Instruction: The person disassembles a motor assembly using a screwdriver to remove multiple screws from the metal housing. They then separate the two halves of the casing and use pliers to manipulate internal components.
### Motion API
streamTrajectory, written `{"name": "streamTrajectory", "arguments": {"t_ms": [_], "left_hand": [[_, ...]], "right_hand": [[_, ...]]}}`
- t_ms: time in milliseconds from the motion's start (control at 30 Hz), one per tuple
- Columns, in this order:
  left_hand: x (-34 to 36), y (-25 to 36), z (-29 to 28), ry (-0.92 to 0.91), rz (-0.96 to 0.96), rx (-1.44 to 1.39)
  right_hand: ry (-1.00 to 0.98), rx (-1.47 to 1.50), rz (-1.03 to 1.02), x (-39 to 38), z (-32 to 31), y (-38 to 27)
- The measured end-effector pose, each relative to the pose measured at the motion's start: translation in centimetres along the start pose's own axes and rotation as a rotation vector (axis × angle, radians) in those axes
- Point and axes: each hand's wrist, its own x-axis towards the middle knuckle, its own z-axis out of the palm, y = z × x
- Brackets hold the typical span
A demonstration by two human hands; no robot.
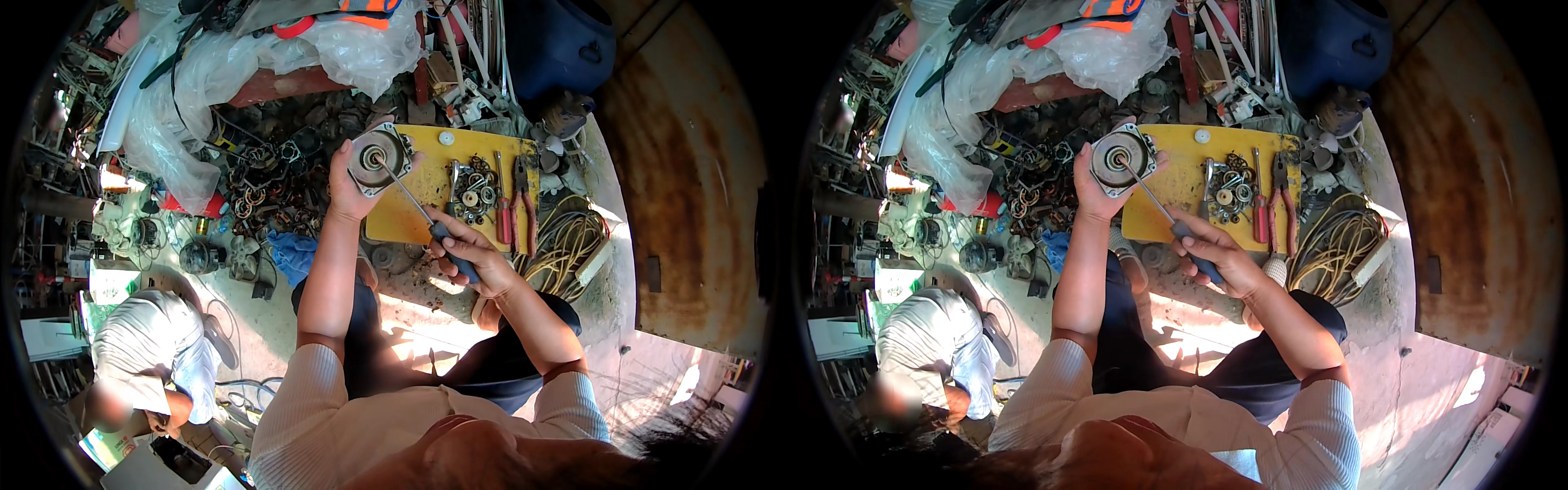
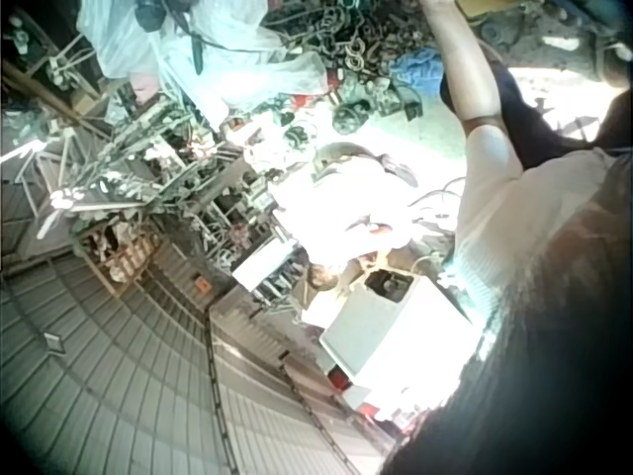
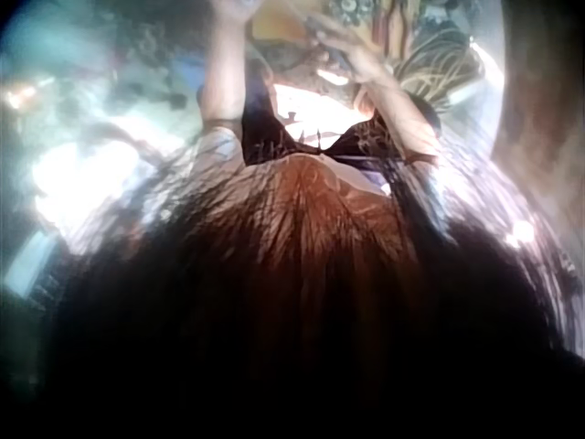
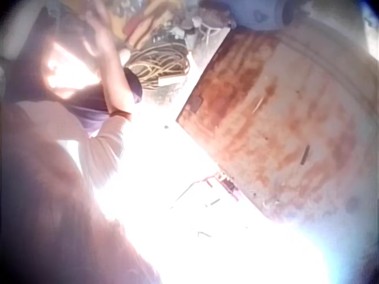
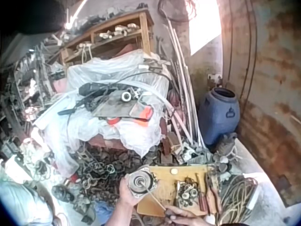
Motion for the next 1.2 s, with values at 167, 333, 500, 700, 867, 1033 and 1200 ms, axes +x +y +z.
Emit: {"name": "streamTrajectory", "arguments": {"t_ms": [167,333,500,700,867,1033,1200], "left_hand": [[-0.1,0.1,0.9,0.008,0.02,0.041],[-0.1,0.9,0.5,-0.116,-0.024,0.159],[-0.1,0.2,0.6,-0.064,0.0,0.27],[0.2,-0.3,0.1,-0.051,0.005,0.374],[-0.1,-0.8,0.7,0.017,0.027,0.259],[-0.1,-1.5,1.0,0.148,0.05,0.204],[0.1,-2.5,0.6,0.266,0.069,0.245]], "right_hand": [[-0.014,0.054,-0.003,0.0,0.1,-0.1],[0.071,-0.18,-0.037,-0.1,0.6,-0.2],[0.103,-0.089,0.001,0.1,0.9,0.7],[0.143,-0.029,-0.003,0.6,0.8,1.9],[0.174,-0.344,-0.117,1.1,1.1,3.0],[0.217,-0.378,-0.156,2.0,0.7,3.6],[0.314,-0.812,-0.401,2.9,-0.2,4.7]]}}
